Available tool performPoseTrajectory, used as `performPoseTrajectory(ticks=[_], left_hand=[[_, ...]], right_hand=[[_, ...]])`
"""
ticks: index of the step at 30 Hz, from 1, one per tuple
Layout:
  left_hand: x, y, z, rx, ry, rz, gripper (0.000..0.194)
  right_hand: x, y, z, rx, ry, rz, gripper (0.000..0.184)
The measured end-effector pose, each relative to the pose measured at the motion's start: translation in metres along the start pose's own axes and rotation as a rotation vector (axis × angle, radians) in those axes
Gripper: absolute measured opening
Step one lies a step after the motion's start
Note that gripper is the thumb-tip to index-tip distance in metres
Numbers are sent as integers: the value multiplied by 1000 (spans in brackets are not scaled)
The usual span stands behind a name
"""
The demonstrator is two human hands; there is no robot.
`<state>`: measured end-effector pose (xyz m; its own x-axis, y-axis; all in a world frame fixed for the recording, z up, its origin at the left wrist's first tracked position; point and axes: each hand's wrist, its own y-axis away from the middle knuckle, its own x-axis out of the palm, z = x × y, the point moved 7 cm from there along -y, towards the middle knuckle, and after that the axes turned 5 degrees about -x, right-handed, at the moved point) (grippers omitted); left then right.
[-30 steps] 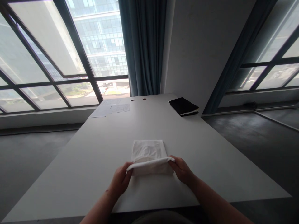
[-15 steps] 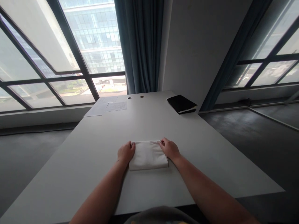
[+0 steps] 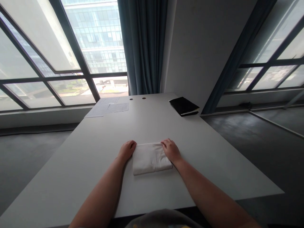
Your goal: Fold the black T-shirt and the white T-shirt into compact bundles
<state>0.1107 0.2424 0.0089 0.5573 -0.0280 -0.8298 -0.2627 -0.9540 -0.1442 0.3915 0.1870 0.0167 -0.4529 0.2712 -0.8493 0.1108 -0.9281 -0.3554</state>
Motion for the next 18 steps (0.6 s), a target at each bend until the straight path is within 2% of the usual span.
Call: performPoseTrajectory(ticks=[3,5,7,9,11,13,15,18], left_hand=[[-8,3,-6,-12,-61,-27,25],[-16,9,-23,19,-117,-82,27],[-17,18,-50,82,-142,-129,30],[-6,28,-78,150,-138,-121,36],[16,34,-97,181,-171,-73,46],[38,36,-102,159,-229,-13,55],[54,35,-98,119,-268,39,58],[59,32,-89,102,-277,79,58]], right_hand=[[1,-3,-11,34,-48,-19,27],[2,-6,-15,56,-73,-20,28],[-3,-6,-13,56,-77,-57,30],[-11,-4,-1,-1,-70,-130,35],[-14,3,20,-104,-60,-164,43],[-5,10,39,-161,-30,-96,50],[12,17,47,-121,34,52,54],[34,25,47,-29,106,249,59]])
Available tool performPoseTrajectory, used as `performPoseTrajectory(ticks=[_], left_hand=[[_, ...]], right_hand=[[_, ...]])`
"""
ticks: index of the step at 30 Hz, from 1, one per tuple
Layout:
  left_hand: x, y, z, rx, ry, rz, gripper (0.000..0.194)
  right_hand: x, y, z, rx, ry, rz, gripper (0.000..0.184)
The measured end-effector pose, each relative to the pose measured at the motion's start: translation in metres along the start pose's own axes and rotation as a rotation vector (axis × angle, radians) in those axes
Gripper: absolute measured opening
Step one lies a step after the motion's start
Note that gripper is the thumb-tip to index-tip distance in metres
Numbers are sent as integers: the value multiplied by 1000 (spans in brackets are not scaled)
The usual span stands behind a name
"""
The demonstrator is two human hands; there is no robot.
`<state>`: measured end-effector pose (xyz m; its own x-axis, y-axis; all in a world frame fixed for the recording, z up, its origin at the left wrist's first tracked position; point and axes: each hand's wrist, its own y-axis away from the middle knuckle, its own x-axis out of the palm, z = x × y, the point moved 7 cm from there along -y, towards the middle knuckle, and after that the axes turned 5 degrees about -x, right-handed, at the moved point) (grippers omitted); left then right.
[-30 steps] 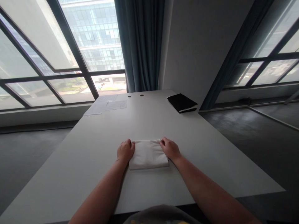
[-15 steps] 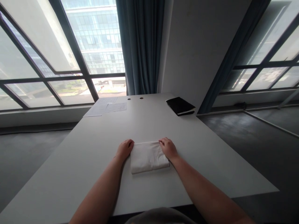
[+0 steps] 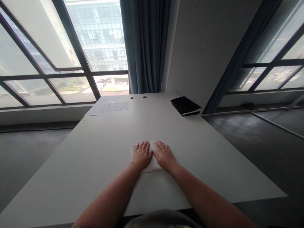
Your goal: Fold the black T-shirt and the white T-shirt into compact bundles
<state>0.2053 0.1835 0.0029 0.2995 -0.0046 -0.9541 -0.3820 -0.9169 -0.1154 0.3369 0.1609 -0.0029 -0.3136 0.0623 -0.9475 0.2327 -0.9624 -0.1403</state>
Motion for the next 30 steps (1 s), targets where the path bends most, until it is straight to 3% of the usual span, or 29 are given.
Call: performPoseTrajectory(ticks=[8,12,16,20,24,30], left_hand=[[-4,9,35,-38,28,1,58],[-4,11,62,-19,117,-3,59],[-17,16,78,32,212,-33,51],[-35,17,78,30,238,-80,36],[-48,17,75,-97,105,-50,29],[-61,25,32,-133,-126,-50,35]], right_hand=[[4,-4,-10,58,-12,114,62],[3,-6,-26,99,14,84,64],[1,-9,-49,183,45,15,63],[1,-11,-59,209,29,-31,58],[1,-12,-55,108,-85,-72,47],[-2,-14,-42,-88,-320,-178,29]])
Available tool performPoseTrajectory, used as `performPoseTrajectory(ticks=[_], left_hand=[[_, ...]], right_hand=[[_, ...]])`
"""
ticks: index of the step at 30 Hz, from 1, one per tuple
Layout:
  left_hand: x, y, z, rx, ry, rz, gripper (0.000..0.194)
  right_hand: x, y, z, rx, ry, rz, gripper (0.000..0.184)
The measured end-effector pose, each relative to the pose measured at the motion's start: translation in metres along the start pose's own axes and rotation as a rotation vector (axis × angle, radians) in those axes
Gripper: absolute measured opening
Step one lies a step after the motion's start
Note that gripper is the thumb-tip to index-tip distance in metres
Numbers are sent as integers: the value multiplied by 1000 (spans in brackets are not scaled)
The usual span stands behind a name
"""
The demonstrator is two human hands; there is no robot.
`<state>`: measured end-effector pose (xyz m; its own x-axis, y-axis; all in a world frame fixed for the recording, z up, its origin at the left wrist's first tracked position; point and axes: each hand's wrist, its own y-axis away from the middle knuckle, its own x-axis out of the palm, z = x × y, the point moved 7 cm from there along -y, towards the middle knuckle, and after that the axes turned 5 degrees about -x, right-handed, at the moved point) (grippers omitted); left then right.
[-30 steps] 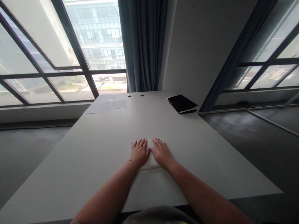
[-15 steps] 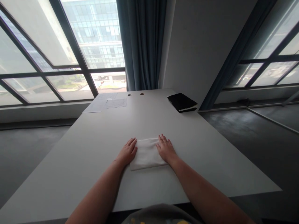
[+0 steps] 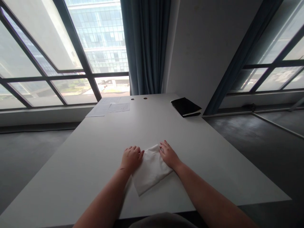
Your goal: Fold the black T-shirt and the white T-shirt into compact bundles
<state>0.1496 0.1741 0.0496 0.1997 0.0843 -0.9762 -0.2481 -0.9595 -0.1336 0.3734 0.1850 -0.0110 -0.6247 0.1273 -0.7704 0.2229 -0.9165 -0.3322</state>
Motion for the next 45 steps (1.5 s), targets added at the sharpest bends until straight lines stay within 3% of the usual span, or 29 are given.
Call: performPoseTrajectory(ticks=[6,13,16,21,26,30,35,45], left_hand=[[12,-5,-35,-13,3,100,37],[25,-16,-35,20,104,99,31],[26,-16,-29,-15,142,102,33],[25,-14,-20,-49,204,78,30],[22,-11,-24,54,318,-6,23],[23,-12,-25,74,354,-7,26],[25,-15,-15,68,377,78,29],[24,-15,3,14,196,260,37]], right_hand=[[-3,-2,24,-100,-203,-27,22],[-7,4,30,37,-489,19,23],[-7,7,33,26,-668,54,30],[-4,7,40,29,-741,281,33],[0,12,46,91,-809,539,44],[-2,11,46,93,-778,499,44],[0,11,42,149,-823,456,56],[-7,8,38,153,-794,465,63]])
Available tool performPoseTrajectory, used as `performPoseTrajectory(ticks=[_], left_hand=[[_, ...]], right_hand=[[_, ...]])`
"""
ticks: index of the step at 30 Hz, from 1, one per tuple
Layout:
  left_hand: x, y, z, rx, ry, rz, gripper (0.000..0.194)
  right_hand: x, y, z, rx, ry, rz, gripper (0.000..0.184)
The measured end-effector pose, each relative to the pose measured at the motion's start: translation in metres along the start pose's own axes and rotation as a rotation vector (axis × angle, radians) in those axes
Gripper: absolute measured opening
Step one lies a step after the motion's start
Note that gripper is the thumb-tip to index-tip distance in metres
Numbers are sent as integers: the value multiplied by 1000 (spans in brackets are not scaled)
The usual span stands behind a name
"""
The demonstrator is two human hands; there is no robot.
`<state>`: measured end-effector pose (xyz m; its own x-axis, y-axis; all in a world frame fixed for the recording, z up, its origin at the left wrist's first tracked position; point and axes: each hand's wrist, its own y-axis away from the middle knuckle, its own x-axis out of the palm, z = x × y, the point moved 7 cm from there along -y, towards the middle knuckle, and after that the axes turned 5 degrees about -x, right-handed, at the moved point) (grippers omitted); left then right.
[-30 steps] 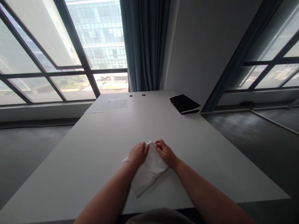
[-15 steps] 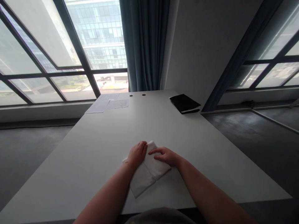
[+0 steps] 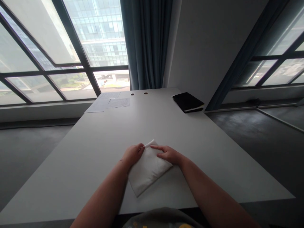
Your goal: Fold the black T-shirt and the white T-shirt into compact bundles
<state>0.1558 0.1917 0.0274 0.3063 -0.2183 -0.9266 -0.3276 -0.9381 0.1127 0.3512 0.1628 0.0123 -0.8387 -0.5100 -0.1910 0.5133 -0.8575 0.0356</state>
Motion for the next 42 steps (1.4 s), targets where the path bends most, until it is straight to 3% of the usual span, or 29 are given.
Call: performPoseTrajectory(ticks=[4,9,13,18,21,23,28,36,42], left_hand=[[0,-2,5,4,-29,12,36],[0,0,2,61,-50,-28,37],[-1,1,-2,75,-39,-39,37],[-6,0,9,15,-34,-4,35],[-7,1,14,2,-49,24,37],[-8,1,13,20,-42,23,38],[-8,1,9,42,-9,7,36],[-6,-3,18,9,28,32,37],[-5,-6,28,-13,23,6,36]], right_hand=[[-4,2,5,-26,25,-9,67],[-1,3,-2,-6,-224,23,87],[-6,2,-6,-15,-176,-35,84],[-12,2,-8,-5,-101,-130,88],[-9,3,-6,4,-195,-98,95],[-5,4,-4,33,-252,-25,91],[-7,6,3,43,-94,32,56],[-14,6,-5,61,-81,-47,64],[-34,7,-12,26,-31,-128,64]])
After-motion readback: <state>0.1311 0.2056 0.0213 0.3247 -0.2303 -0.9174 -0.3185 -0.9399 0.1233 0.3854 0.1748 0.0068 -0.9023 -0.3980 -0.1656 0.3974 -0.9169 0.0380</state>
